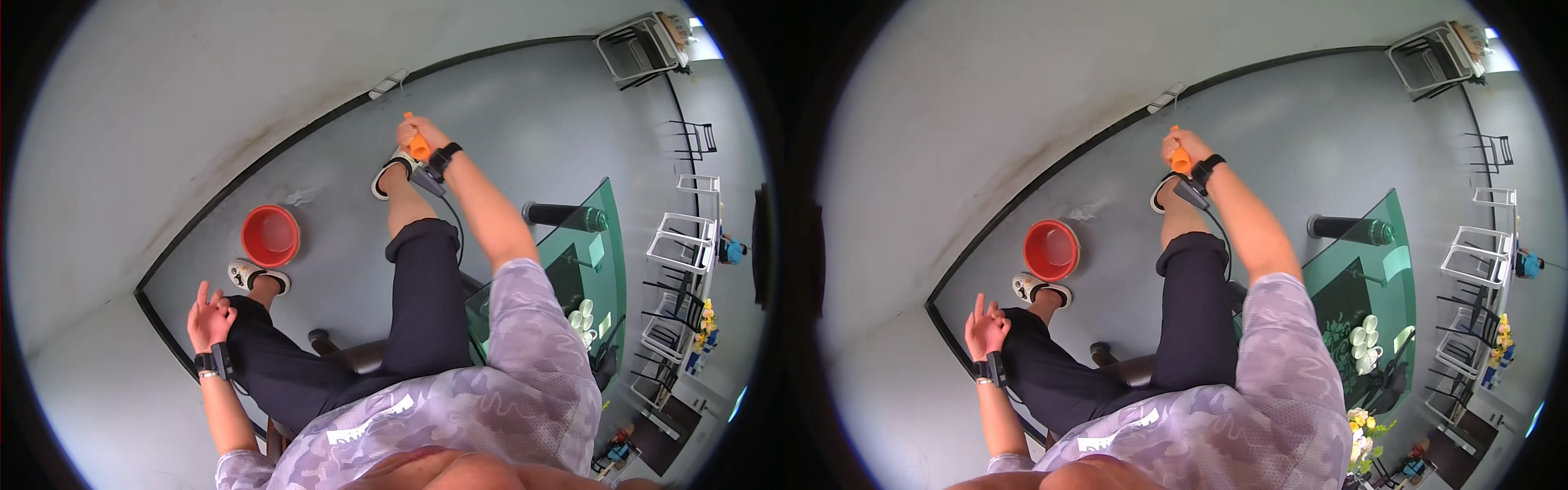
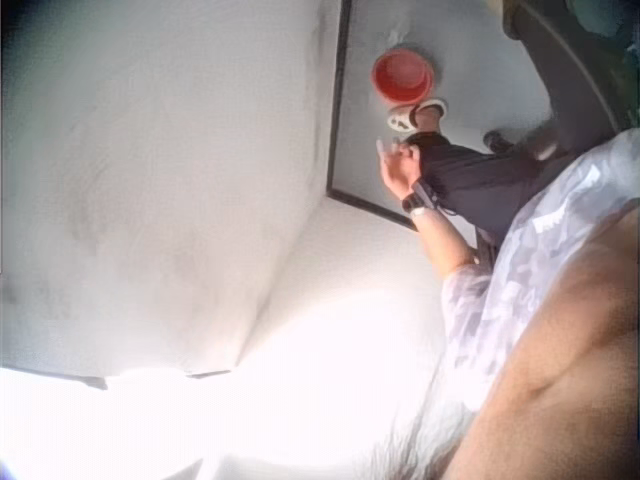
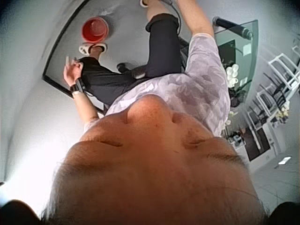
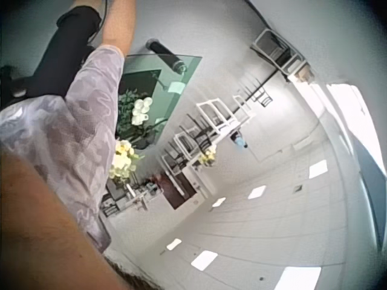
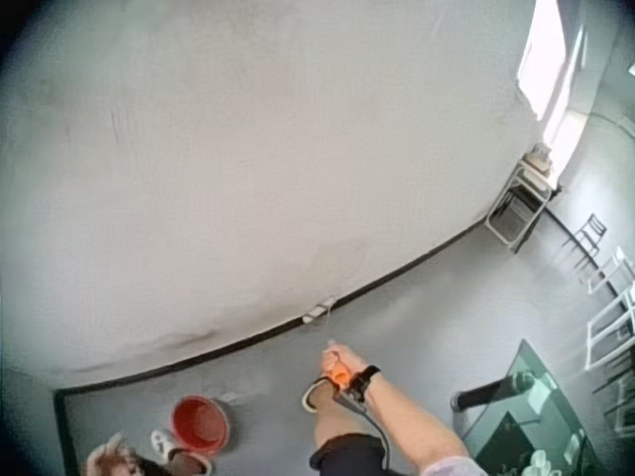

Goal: The recorder uses a small paint roller to apply white paint to a section of a wall while sitting in a large armchair.

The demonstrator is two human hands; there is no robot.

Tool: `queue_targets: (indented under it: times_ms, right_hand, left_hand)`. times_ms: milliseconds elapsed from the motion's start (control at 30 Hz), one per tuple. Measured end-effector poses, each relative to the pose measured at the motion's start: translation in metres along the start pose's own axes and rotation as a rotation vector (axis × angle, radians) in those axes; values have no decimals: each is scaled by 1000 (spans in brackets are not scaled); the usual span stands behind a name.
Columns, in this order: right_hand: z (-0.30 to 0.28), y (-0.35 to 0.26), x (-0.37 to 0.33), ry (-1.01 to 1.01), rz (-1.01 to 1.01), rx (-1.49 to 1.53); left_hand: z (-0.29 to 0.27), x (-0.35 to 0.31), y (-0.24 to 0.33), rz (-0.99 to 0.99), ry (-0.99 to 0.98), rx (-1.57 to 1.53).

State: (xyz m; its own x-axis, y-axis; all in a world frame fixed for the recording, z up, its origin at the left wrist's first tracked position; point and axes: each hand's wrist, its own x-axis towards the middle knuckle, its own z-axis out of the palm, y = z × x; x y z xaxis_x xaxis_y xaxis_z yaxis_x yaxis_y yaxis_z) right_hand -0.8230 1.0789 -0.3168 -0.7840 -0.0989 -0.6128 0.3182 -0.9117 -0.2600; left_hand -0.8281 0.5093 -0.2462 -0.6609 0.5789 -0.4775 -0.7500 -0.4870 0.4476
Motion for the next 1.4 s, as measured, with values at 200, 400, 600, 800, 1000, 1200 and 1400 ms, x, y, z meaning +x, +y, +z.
queue_targets:
  times_ms: [200, 400, 600, 800, 1000, 1200, 1400]
  right_hand:
    - [20, -37, -98, -187, 252, 250]
    - [-13, -57, -2, -161, 160, 337]
    - [58, -69, -71, -176, 355, 558]
    - [7, -98, -21, -190, 200, 421]
    - [52, -45, 0, 20, 124, 205]
    - [158, 17, -180, -158, 198, 124]
    - [148, 27, -156, -251, 245, 237]
  left_hand:
    - [-12, -14, 16, 40, 49, -26]
    - [-15, 0, 12, 0, 37, -54]
    - [-19, -16, 20, 27, 1, -70]
    - [-19, -6, 16, 25, -31, -68]
    - [-22, -16, 15, 36, -17, -80]
    - [-23, -26, 18, 42, -13, -82]
    - [-18, -21, 12, 49, -65, -78]
